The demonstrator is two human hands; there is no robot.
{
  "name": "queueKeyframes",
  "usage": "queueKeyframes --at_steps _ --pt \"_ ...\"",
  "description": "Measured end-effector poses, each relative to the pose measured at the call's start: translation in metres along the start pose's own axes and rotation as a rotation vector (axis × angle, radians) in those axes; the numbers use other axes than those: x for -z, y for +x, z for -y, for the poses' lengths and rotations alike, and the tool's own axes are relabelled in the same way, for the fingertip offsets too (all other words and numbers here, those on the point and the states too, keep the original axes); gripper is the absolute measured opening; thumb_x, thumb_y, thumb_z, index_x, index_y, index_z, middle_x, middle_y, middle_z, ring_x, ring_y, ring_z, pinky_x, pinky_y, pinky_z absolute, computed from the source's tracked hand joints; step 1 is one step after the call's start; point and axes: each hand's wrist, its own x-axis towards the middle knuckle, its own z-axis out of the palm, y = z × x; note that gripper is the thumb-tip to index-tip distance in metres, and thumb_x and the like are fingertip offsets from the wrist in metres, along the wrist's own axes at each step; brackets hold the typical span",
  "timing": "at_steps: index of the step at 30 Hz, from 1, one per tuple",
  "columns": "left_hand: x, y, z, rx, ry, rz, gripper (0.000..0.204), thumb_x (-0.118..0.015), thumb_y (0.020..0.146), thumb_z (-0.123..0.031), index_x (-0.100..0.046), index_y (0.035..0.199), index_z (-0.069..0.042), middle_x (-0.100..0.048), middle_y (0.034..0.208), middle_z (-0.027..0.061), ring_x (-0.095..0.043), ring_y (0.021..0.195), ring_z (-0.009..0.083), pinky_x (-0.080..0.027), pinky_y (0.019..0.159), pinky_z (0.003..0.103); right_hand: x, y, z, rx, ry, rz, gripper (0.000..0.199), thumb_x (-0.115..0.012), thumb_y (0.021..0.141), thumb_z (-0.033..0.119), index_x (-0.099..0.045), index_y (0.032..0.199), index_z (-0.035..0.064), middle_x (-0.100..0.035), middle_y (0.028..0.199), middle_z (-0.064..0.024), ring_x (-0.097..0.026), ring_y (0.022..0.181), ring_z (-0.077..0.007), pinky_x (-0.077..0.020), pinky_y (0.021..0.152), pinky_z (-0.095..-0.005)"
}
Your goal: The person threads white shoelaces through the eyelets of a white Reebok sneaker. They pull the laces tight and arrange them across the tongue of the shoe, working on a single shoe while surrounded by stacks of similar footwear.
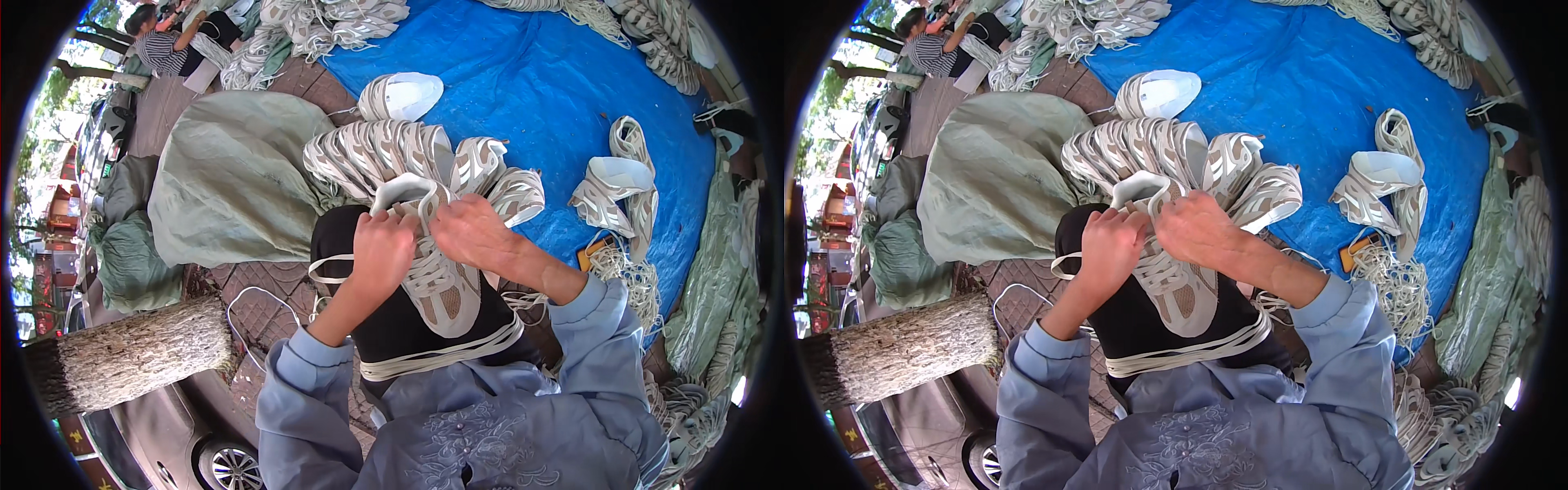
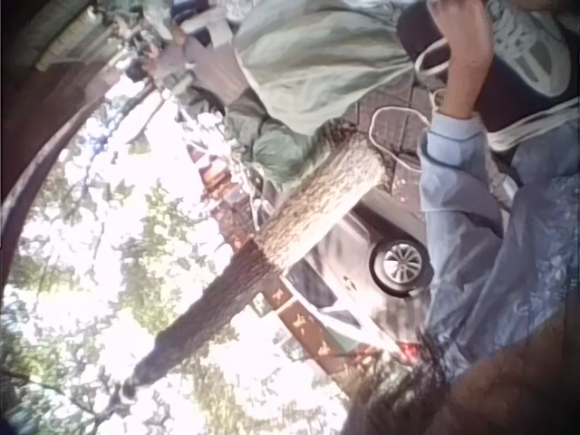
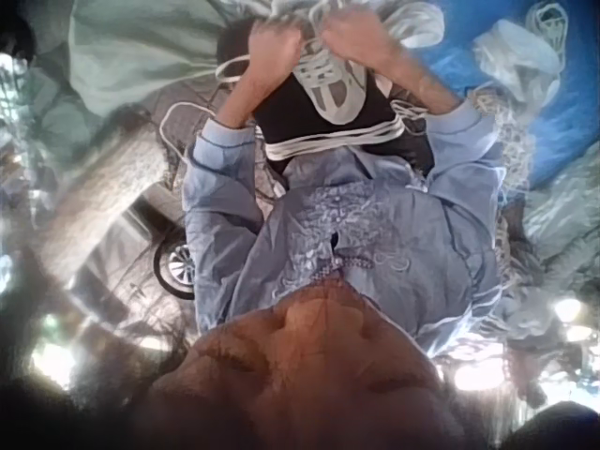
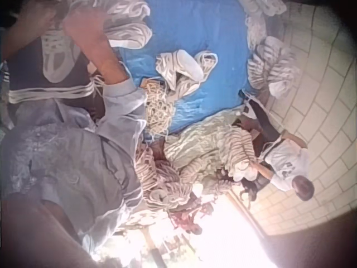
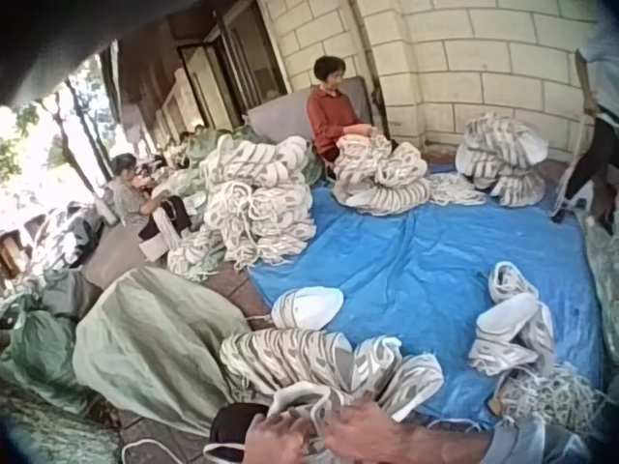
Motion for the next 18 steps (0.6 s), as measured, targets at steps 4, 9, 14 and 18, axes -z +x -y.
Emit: queueKeyframes --at_steps 4,9,14,18 --pt "-0.006 0.002 -0.005 0.116 -0.197 -0.003 0.004 -0.057 0.067 -0.01 -0.058 0.065 -0.007 -0.058 0.062 0.0107 -0.057 0.062 0.0265 -0.042 0.056 0.038 0.009 0.007 0.008 0.037 -0.142 0.129 0.007 -0.055 0.062 0.014 -0.055 0.057 0.0099 -0.052 0.059 -0.0032 -0.055 0.054 -0.0173 -0.0416 0.055 -0.031" --pt "-0.003 0.003 -0.005 0.273 -0.446 0.102 0.009 -0.055 0.07 -0.012 -0.063 0.073 -0.01 -0.059 0.065 0.0119 -0.058 0.061 0.0299 -0.045 0.054 0.037 0.002 0.001 0.007 0.007 -0.095 -0.011 0.008 -0.056 0.061 0.014 -0.055 0.056 0.0075 -0.052 0.055 -0.0042 -0.055 0.052 -0.019 -0.0415 0.052 -0.0317" --pt "0.004 0.01 -0.002 0.309 -0.517 0.216 0.012 -0.054 0.072 -0.014 -0.066 0.076 -0.012 -0.06 0.066 0.0107 -0.059 0.062 0.0287 -0.047 0.057 0.037 -0.011 -0.003 -0.026 -0.252 0.567 0.081 0.008 -0.058 0.06 0.012 -0.053 0.056 0.0077 -0.05 0.056 -0.0059 -0.056 0.051 -0.0224 -0.0412 0.046 -0.0338" --pt "0.0 0.009 -0.004 0.294 -0.465 0.17 0.012 -0.055 0.072 -0.015 -0.066 0.076 -0.013 -0.06 0.065 0.0101 -0.059 0.061 0.0286 -0.047 0.058 0.037 -0.017 -0.003 -0.006 -0.165 0.108 -0.041 0.008 -0.057 0.062 0.012 -0.052 0.057 0.0077 -0.051 0.058 -0.0061 -0.056 0.053 -0.0217 -0.0415 0.047 -0.0322"
